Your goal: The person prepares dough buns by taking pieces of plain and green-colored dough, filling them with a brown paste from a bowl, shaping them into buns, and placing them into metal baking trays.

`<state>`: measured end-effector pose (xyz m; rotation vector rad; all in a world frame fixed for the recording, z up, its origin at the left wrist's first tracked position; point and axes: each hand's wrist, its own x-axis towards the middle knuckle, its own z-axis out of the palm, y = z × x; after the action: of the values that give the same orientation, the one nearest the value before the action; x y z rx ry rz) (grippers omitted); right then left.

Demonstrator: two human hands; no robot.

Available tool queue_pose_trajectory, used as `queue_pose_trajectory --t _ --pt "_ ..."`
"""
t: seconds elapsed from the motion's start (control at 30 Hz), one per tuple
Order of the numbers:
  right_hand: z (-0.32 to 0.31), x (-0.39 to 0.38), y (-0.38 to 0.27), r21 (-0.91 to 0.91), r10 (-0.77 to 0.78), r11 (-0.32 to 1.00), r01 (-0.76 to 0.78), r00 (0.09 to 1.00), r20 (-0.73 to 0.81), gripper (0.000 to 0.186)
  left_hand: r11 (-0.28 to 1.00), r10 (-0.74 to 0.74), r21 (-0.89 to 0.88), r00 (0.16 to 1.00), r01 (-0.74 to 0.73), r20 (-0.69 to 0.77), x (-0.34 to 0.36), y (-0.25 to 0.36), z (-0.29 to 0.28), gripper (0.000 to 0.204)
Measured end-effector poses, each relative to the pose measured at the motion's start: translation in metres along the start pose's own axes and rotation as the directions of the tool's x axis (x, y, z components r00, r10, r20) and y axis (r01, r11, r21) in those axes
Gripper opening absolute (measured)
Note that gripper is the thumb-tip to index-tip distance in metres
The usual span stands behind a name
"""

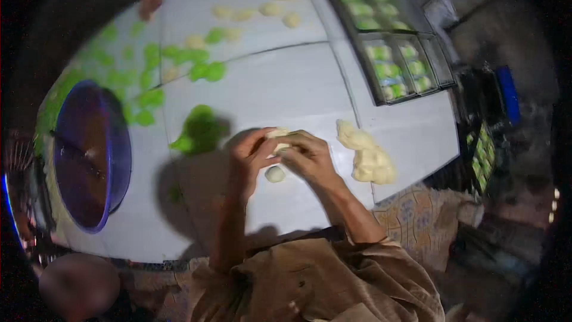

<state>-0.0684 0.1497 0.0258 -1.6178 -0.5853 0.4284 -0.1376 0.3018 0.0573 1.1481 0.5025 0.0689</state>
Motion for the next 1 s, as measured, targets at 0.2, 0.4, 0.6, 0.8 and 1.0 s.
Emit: queue_pose_trajectory --t 0.2,0.4,0.6,0.8,1.0 --pt "0.04 -0.007 -0.009 0.393 0.081 0.92 0.005 0.976 -0.202 0.017 1.0 -0.022 0.001 0.999 0.022 -0.037 0.02 -0.073 -0.052 0.026" --pt "0.034 -0.003 0.004 -0.022 -0.079 0.997 0.077 0.909 -0.409 0.012 0.995 -0.027 -0.097 0.997 0.02 -0.077 -0.016 -0.026 0.014 0.028" --pt "0.022 0.004 -0.03 -0.293 -0.016 0.956 -0.025 0.99 -0.137 0.024 0.948 0.199 0.27 0.976 -0.169 -0.085 -0.011 -0.027 -0.001 0.025" --pt "0.026 -0.005 -0.032 -0.296 -0.179 0.931 0.214 0.974 0.139 0.03 0.997 0.025 0.079 0.971 -0.006 -0.238 -0.021 -0.022 -0.018 0.041" --pt "0.031 0.012 -0.003 -0.719 -0.095 0.673 0.173 0.984 0.149 0.028 0.738 0.416 0.657 0.872 -0.157 -0.258 -0.035 -0.025 -0.055 0.049"
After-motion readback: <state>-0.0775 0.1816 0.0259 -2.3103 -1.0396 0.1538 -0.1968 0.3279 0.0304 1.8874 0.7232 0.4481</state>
